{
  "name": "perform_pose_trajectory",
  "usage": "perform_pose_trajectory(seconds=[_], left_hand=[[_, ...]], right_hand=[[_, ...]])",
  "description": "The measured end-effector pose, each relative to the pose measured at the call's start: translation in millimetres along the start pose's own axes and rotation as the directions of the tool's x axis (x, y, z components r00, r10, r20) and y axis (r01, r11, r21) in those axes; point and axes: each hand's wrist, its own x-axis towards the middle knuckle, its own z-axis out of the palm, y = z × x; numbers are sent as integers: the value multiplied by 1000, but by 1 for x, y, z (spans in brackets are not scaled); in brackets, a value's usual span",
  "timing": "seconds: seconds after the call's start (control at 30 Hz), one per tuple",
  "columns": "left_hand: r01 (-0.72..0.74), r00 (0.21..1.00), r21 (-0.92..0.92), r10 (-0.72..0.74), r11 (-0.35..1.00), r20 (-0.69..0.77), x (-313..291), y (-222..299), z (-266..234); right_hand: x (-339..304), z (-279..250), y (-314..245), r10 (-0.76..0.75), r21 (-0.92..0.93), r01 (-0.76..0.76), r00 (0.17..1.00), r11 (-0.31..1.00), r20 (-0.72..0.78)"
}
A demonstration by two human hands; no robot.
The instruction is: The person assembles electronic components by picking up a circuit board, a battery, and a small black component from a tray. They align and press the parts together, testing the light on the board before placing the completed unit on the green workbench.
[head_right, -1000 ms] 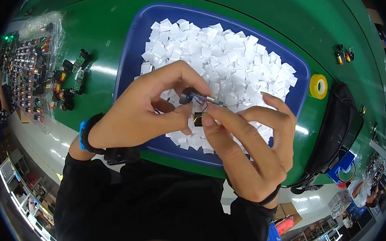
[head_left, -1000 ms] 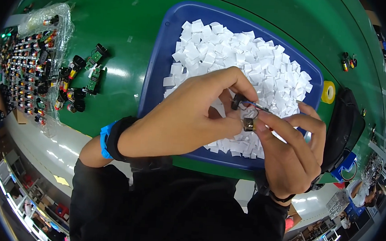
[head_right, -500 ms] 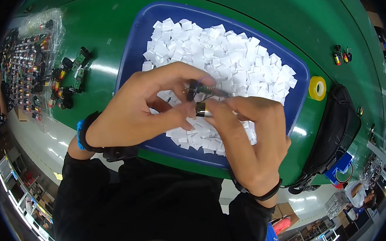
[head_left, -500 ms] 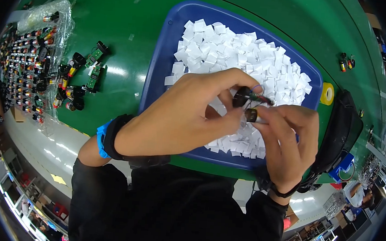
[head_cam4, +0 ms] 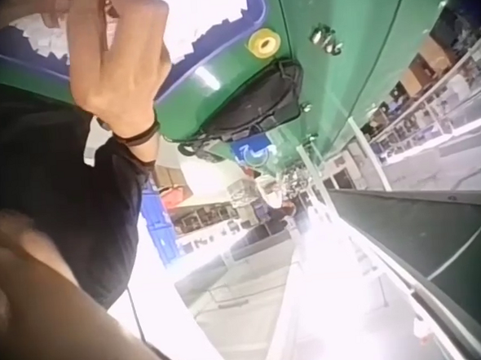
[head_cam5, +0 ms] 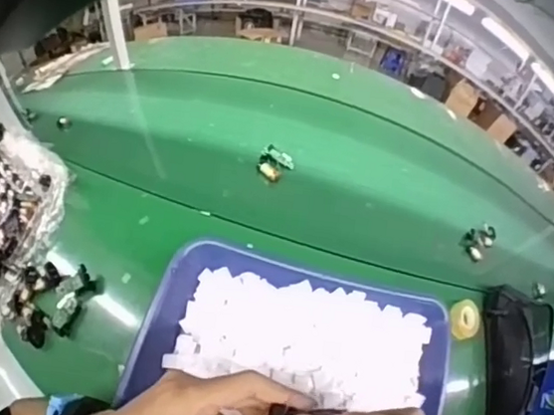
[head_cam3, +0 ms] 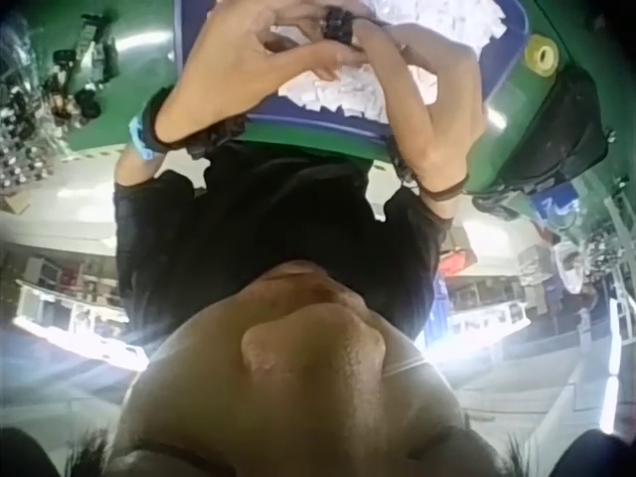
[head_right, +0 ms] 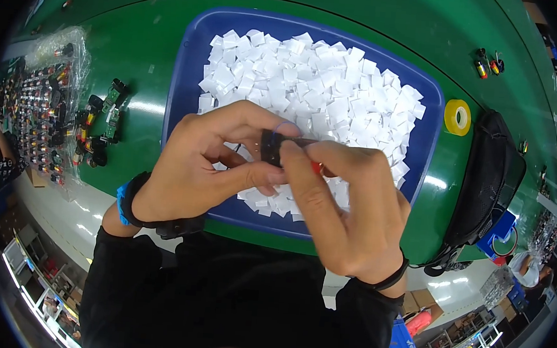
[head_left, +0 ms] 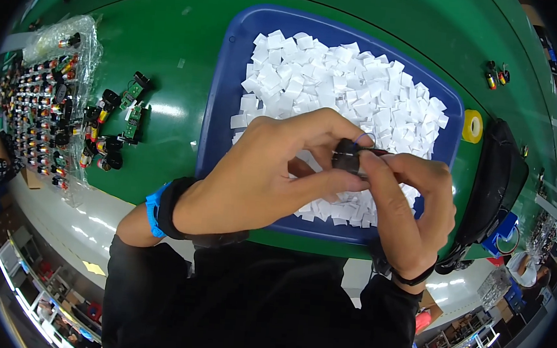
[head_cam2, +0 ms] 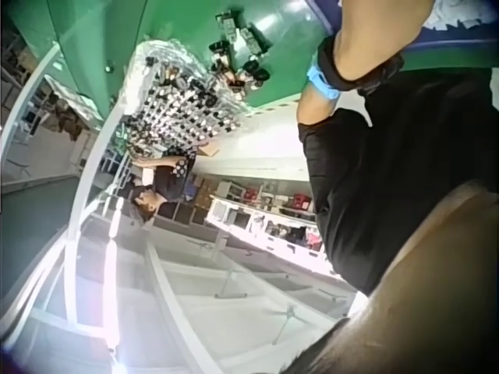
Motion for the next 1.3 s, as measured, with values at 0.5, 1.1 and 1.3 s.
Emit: perform_pose_trajectory(seconds=[0.5,1.1,1.3], left_hand=[[-306,943,89,314,948,-109,1,-3,9],[-354,872,592,484,724,-71,-2,1,10],[-384,838,720,546,578,9,1,5,9]], right_hand=[[-5,-7,5,309,616,-274,950,738,52],[-2,5,2,565,915,-377,790,145,236],[-2,1,5,536,887,-431,794,165,286]])
